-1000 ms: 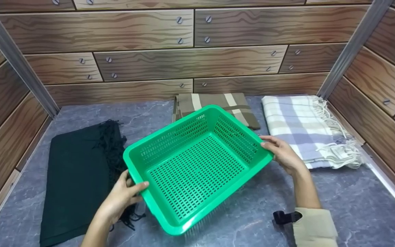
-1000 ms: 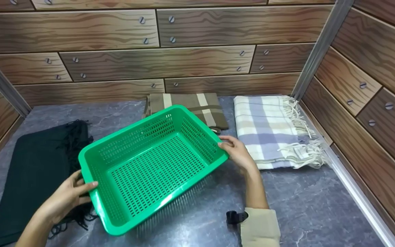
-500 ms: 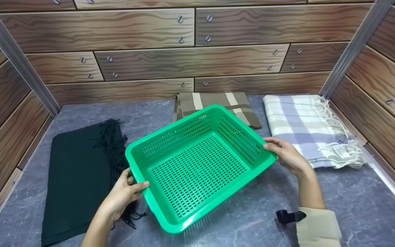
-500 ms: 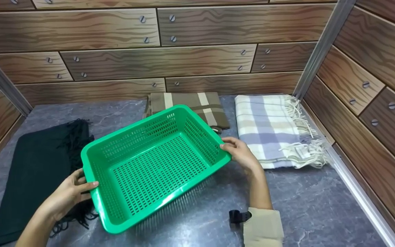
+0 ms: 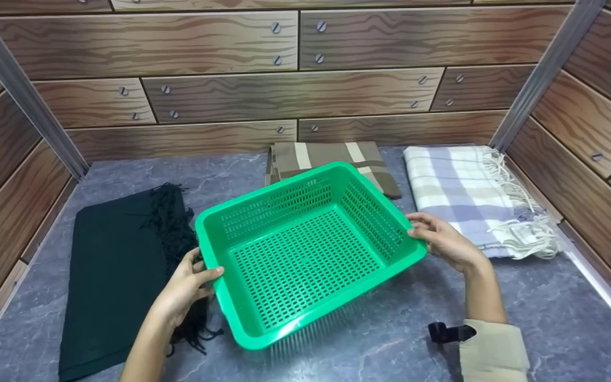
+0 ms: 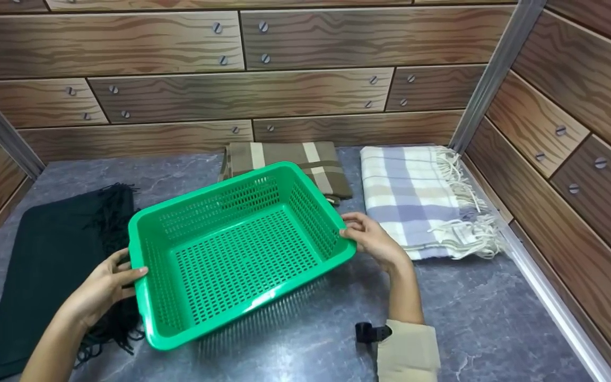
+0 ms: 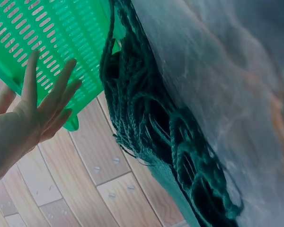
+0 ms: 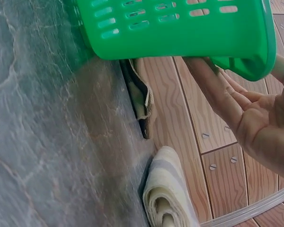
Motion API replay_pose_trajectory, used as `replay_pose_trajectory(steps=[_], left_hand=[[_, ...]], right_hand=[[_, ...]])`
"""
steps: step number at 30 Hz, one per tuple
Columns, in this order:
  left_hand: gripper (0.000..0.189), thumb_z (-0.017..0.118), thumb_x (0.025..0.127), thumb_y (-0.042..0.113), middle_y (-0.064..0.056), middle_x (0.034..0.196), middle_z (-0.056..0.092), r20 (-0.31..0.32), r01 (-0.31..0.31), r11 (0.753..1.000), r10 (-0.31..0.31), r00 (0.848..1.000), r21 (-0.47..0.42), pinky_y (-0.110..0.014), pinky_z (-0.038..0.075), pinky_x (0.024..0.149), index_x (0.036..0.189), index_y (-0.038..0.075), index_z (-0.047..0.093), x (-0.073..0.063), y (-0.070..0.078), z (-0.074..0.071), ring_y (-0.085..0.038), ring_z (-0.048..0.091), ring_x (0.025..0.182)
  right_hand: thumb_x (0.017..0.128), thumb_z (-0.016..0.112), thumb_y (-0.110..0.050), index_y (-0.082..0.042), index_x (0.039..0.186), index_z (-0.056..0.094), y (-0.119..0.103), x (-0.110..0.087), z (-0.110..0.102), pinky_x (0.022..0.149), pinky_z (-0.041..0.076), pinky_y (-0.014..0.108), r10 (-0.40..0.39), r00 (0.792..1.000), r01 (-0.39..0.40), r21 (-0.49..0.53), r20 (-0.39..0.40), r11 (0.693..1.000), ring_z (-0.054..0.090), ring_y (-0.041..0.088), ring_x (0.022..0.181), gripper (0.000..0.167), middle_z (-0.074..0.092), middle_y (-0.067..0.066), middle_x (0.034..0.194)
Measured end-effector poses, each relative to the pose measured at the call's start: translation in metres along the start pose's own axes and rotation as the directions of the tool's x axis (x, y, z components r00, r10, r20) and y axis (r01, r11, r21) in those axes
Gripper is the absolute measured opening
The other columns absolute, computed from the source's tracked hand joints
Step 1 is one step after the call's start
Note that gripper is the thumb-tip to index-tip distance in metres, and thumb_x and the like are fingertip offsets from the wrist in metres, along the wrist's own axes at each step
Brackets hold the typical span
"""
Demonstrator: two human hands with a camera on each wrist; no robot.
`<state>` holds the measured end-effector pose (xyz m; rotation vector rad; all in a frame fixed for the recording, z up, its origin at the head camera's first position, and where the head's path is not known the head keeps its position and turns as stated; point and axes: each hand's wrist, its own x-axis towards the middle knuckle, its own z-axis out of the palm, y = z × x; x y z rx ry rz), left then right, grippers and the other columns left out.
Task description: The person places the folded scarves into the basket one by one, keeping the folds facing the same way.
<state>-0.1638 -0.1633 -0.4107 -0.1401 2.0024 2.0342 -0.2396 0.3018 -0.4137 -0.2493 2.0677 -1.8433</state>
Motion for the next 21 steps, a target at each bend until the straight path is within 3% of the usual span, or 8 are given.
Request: replay_pose_trajectory(steps=[7, 14, 21], left_hand=[[0.074, 0.053, 0.093, 0.01, -0.03, 0.134, 0.033, -0.025, -0.013, 1.0, 0.013, 1.0, -0.002, -0.044, 0.045, 0.085, 0.143, -0.001, 0.0, 0.0062, 0.0014, -0.0018, -0.039, 0.047, 0.112], [0.064, 0.047, 0.096, 0.008, -0.03, 0.129, 0.04, -0.058, -0.033, 0.999, 0.033, 0.998, 0.011, -0.04, 0.048, 0.08, 0.143, -0.002, 0.005, 0.0106, 0.0034, 0.0011, -0.033, 0.055, 0.102], [0.068, 0.047, 0.097, 0.016, -0.03, 0.134, 0.034, -0.053, -0.027, 0.995, 0.033, 0.998, 0.096, -0.045, 0.045, 0.084, 0.144, -0.001, -0.001, 0.0065, 0.006, 0.0058, -0.037, 0.05, 0.109]], right_hand=[[0.093, 0.053, -0.009, 0.008, 0.135, 0.022, 0.0012, -0.0038, 0.0001, 0.081, 0.048, 0.035, 0.003, 0.999, -0.002, -0.007, 0.038, 1.0, 0.056, 0.021, 0.095, 0.056, 0.05, 0.018, 0.113], [0.092, 0.055, -0.013, 0.005, 0.138, 0.02, -0.0012, -0.0074, -0.0018, 0.083, 0.046, 0.039, 0.03, 0.999, -0.026, -0.096, 0.042, 0.995, 0.053, 0.024, 0.098, 0.06, 0.043, 0.022, 0.121], [0.093, 0.056, -0.018, 0.003, 0.139, 0.022, -0.0025, -0.0058, -0.0004, 0.082, 0.047, 0.038, 0.027, 1.0, -0.027, -0.095, 0.007, 0.995, 0.054, 0.023, 0.096, 0.06, 0.044, 0.021, 0.116]])
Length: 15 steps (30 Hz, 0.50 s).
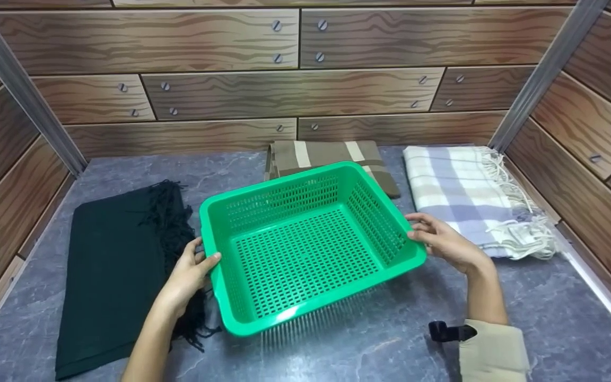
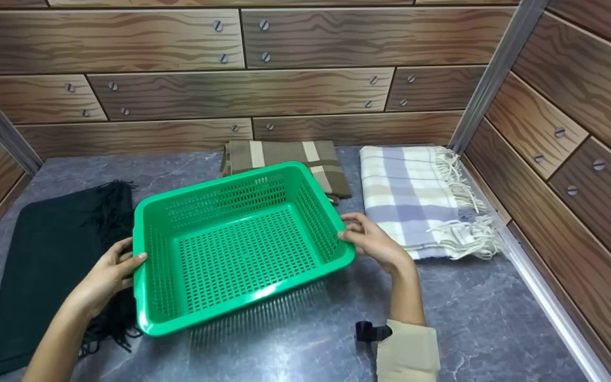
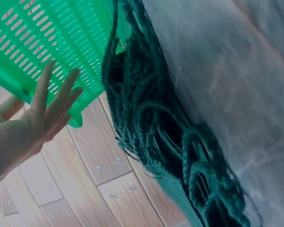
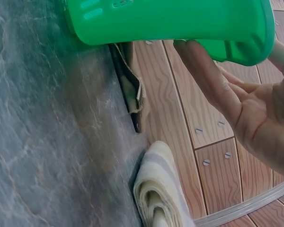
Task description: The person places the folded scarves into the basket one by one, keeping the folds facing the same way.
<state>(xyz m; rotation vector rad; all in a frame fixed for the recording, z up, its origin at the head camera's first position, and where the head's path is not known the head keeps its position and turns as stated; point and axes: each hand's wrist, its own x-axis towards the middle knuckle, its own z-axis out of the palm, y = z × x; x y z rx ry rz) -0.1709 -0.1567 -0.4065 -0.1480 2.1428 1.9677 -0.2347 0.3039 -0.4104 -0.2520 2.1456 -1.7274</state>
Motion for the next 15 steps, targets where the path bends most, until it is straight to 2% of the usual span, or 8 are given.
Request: replay_pose_trajectory(steps=[3, 7, 12, 15], left_hand=[[0.078, 0.053, 0.095, 0.02, -0.03, 0.137, 0.029, 0.027, 0.006, 1.0, -0.007, 1.0, 0.021, -0.047, 0.043, 0.086, 0.144, 0.001, -0.004, -0.005, 0.0, 0.002, -0.039, 0.048, 0.112], [0.088, 0.06, 0.091, 0.017, -0.03, 0.138, 0.027, 0.05, 0.028, 1.0, -0.028, 0.998, 0.006, -0.049, 0.044, 0.085, 0.143, 0.002, -0.009, -0.014, -0.001, 0.005, -0.04, 0.047, 0.112], [0.085, 0.06, 0.09, 0.01, -0.031, 0.138, 0.026, 0.065, 0.063, 0.998, -0.061, 0.996, -0.025, -0.05, 0.044, 0.084, 0.143, 0.004, -0.006, -0.018, -0.003, 0.009, -0.041, 0.044, 0.115], [0.082, 0.058, 0.09, 0.008, -0.03, 0.138, 0.026, 0.064, 0.063, 0.998, -0.061, 0.996, -0.029, -0.05, 0.043, 0.085, 0.143, 0.005, -0.004, -0.018, -0.005, 0.009, -0.041, 0.043, 0.116]], right_hand=[[0.094, 0.054, -0.023, 0.002, 0.139, 0.023, 0.0, 0.004, 0.003, 0.08, 0.048, 0.036, -0.006, 1.0, 0.006, 0.012, -0.031, 1.0, 0.055, 0.022, 0.095, 0.06, 0.045, 0.02, 0.115], [0.095, 0.051, -0.029, 0.001, 0.14, 0.023, 0.0, 0.009, 0.007, 0.077, 0.049, 0.033, -0.012, 0.998, 0.014, 0.024, -0.066, 1.0, 0.057, 0.02, 0.093, 0.061, 0.047, 0.019, 0.116], [0.095, 0.052, -0.029, 0.001, 0.14, 0.025, 0.001, 0.011, 0.009, 0.074, 0.05, 0.032, -0.019, 0.996, 0.019, 0.001, -0.085, 1.0, 0.058, 0.021, 0.091, 0.061, 0.047, 0.02, 0.117], [0.094, 0.054, -0.026, 0.0, 0.14, 0.026, 0.002, 0.011, 0.009, 0.073, 0.051, 0.033, -0.015, 0.997, 0.015, 0.003, -0.08, 1.0, 0.06, 0.023, 0.089, 0.06, 0.048, 0.022, 0.118]])
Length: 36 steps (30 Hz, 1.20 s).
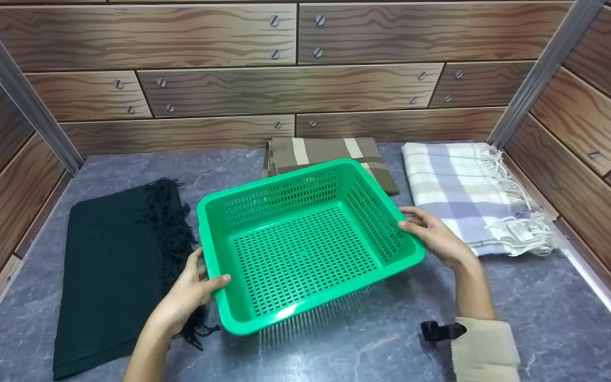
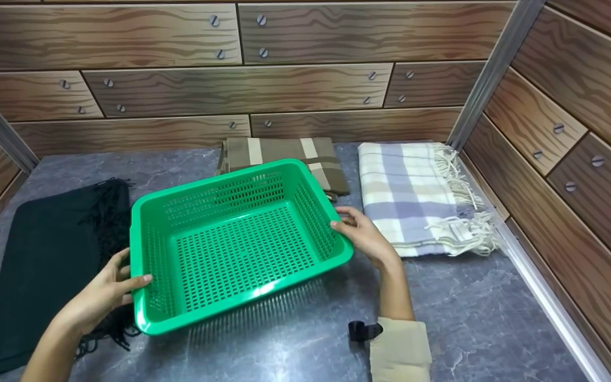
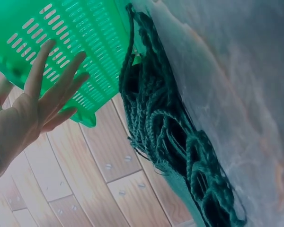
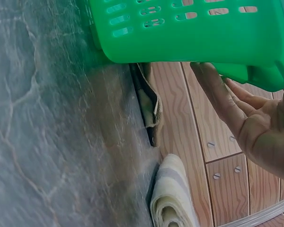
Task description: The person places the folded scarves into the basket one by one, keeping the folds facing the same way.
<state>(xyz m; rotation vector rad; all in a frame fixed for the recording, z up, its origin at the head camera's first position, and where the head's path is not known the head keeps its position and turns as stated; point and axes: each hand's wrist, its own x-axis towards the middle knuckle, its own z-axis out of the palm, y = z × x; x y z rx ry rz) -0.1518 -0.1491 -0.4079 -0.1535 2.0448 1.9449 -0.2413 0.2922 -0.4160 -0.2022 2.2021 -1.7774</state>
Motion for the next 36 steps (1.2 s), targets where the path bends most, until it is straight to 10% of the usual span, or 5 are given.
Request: replay_pose_trajectory(steps=[24, 31, 36], left_hand=[[0.075, 0.05, 0.096, 0.01, -0.031, 0.14, 0.02, 0.007, -0.049, 0.998, 0.049, 0.999, 0.044, -0.044, 0.047, 0.078, 0.144, 0.002, -0.008, 0.012, 0.005, -0.007, -0.04, 0.046, 0.112], [0.071, 0.045, 0.098, 0.011, -0.03, 0.139, 0.024, -0.01, -0.054, 0.998, 0.055, 0.998, 0.039, -0.048, 0.042, 0.087, 0.144, 0.003, -0.008, 0.02, 0.008, -0.005, -0.04, 0.044, 0.115], [0.069, 0.043, 0.099, 0.014, -0.03, 0.139, 0.024, -0.028, -0.044, 0.996, 0.047, 0.999, 0.072, -0.048, 0.042, 0.088, 0.144, 0.003, -0.008, 0.022, 0.01, -0.005, -0.04, 0.044, 0.115]], right_hand=[[0.092, 0.057, -0.023, 0.002, 0.139, 0.026, -0.001, -0.007, -0.007, 0.067, 0.043, 0.028, -0.01, 0.997, 0.016, -0.068, 0.083, 0.998, 0.05, 0.014, 0.071, 0.062, 0.051, 0.02, 0.116], [0.092, 0.058, -0.022, 0.001, 0.14, 0.024, -0.002, -0.008, -0.007, 0.082, 0.042, 0.039, 0.009, 0.996, -0.002, -0.076, 0.093, 0.997, 0.052, 0.023, 0.094, 0.063, 0.045, 0.022, 0.122], [0.091, 0.059, -0.023, 0.0, 0.141, 0.023, -0.003, -0.01, -0.007, 0.072, 0.038, 0.033, 0.026, 0.996, -0.017, -0.104, 0.086, 0.994, 0.046, 0.017, 0.075, 0.066, 0.038, 0.025, 0.129]])
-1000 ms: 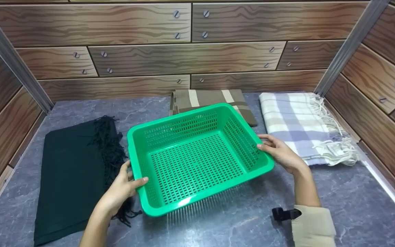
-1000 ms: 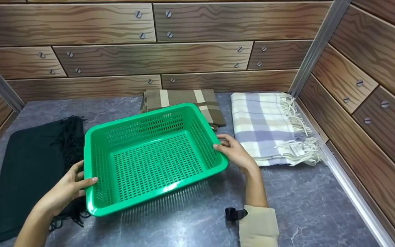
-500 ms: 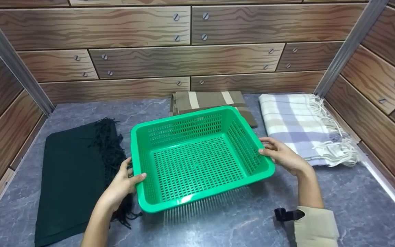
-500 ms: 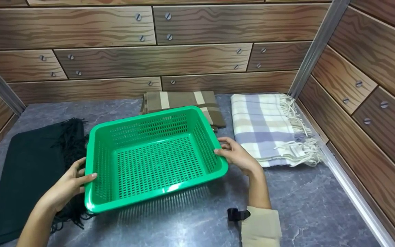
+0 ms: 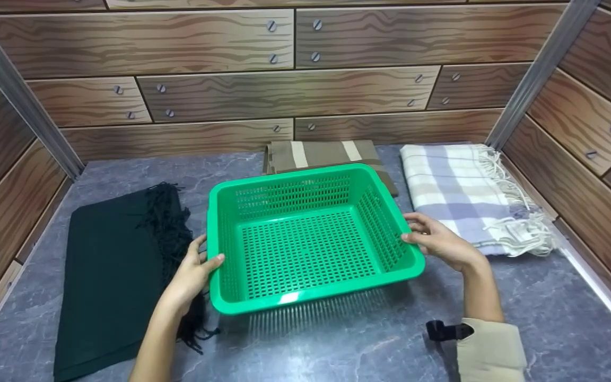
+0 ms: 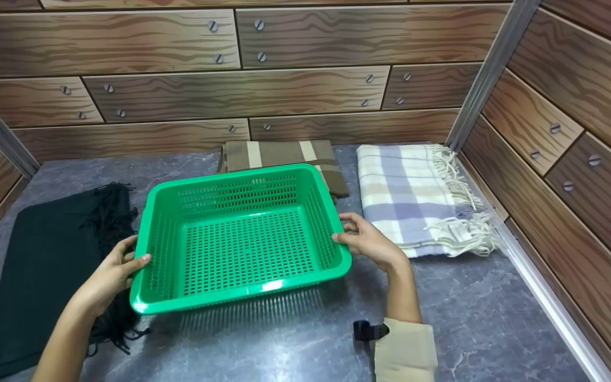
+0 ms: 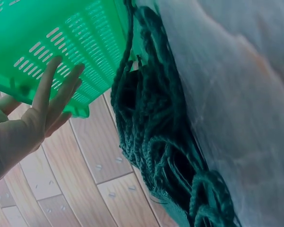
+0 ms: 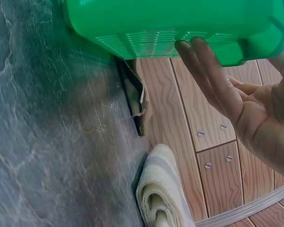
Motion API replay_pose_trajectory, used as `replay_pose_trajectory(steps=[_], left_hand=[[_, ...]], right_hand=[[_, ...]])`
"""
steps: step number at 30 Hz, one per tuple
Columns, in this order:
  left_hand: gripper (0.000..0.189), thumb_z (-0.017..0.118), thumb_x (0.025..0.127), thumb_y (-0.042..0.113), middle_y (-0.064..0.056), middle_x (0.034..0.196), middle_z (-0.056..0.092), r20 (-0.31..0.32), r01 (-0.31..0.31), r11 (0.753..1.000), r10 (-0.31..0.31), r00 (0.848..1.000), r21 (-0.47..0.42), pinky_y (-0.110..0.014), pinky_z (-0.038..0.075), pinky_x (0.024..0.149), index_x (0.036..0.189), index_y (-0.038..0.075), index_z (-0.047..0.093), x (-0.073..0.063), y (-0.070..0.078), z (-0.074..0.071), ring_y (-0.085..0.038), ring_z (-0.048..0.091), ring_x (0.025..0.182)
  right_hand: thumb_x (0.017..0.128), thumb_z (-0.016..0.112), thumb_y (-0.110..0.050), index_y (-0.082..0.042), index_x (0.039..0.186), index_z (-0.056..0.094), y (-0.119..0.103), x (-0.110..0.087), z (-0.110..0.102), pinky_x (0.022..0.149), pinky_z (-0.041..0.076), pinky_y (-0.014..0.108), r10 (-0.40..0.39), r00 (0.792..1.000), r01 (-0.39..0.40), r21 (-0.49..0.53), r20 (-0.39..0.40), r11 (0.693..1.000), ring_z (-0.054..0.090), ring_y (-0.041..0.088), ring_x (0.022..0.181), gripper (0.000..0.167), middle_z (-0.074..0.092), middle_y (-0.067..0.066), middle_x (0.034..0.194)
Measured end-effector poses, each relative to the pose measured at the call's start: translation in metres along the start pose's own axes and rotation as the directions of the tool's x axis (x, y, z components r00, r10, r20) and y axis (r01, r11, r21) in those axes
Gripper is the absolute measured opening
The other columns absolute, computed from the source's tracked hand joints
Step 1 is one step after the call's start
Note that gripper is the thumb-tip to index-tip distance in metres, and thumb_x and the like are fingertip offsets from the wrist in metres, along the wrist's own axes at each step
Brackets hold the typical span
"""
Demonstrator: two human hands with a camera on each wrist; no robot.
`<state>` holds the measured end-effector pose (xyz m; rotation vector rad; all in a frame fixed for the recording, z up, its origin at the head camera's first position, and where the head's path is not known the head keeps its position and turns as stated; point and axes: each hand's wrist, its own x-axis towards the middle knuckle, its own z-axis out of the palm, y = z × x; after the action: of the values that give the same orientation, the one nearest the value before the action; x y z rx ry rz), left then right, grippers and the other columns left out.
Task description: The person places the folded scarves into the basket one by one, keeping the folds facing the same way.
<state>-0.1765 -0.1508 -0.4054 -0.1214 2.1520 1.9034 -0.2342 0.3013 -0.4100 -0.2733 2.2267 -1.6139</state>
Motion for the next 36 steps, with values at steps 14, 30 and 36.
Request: replay_pose_trajectory(steps=[14, 30, 36], left_hand=[[0.071, 0.045, 0.098, 0.022, -0.03, 0.141, 0.022, 0.02, -0.004, 0.998, 0.003, 1.0, 0.068, -0.052, 0.036, 0.092, 0.144, 0.001, -0.005, -0.013, -0.002, 0.001, -0.04, 0.037, 0.121], [0.068, 0.045, 0.097, 0.01, -0.029, 0.137, 0.029, 0.037, -0.012, 1.0, 0.011, 0.999, 0.01, -0.045, 0.044, 0.084, 0.144, -0.001, -0.003, -0.007, -0.001, 0.0, -0.039, 0.047, 0.113], [0.065, 0.044, 0.098, 0.011, -0.028, 0.137, 0.029, 0.045, -0.003, 1.0, 0.003, 0.999, -0.013, -0.041, 0.045, 0.082, 0.144, -0.001, -0.001, -0.001, -0.001, -0.003, -0.037, 0.046, 0.113]], right_hand=[[0.092, 0.056, -0.03, 0.0, 0.14, 0.023, 0.003, 0.003, 0.002, 0.085, 0.045, 0.043, 0.017, 0.999, -0.012, 0.092, -0.049, 0.996, 0.052, 0.028, 0.103, 0.066, 0.041, 0.022, 0.117], [0.093, 0.057, -0.026, 0.003, 0.141, 0.02, 0.002, 0.005, 0.004, 0.093, 0.036, 0.05, 0.011, 0.999, -0.009, 0.063, -0.043, 0.998, 0.041, 0.034, 0.117, 0.067, 0.032, 0.027, 0.135], [0.094, 0.054, -0.024, 0.008, 0.14, 0.019, 0.002, 0.005, 0.004, 0.095, 0.036, 0.047, 0.025, 0.999, -0.023, 0.069, -0.041, 0.997, 0.031, 0.038, 0.125, 0.066, 0.022, 0.028, 0.141]])
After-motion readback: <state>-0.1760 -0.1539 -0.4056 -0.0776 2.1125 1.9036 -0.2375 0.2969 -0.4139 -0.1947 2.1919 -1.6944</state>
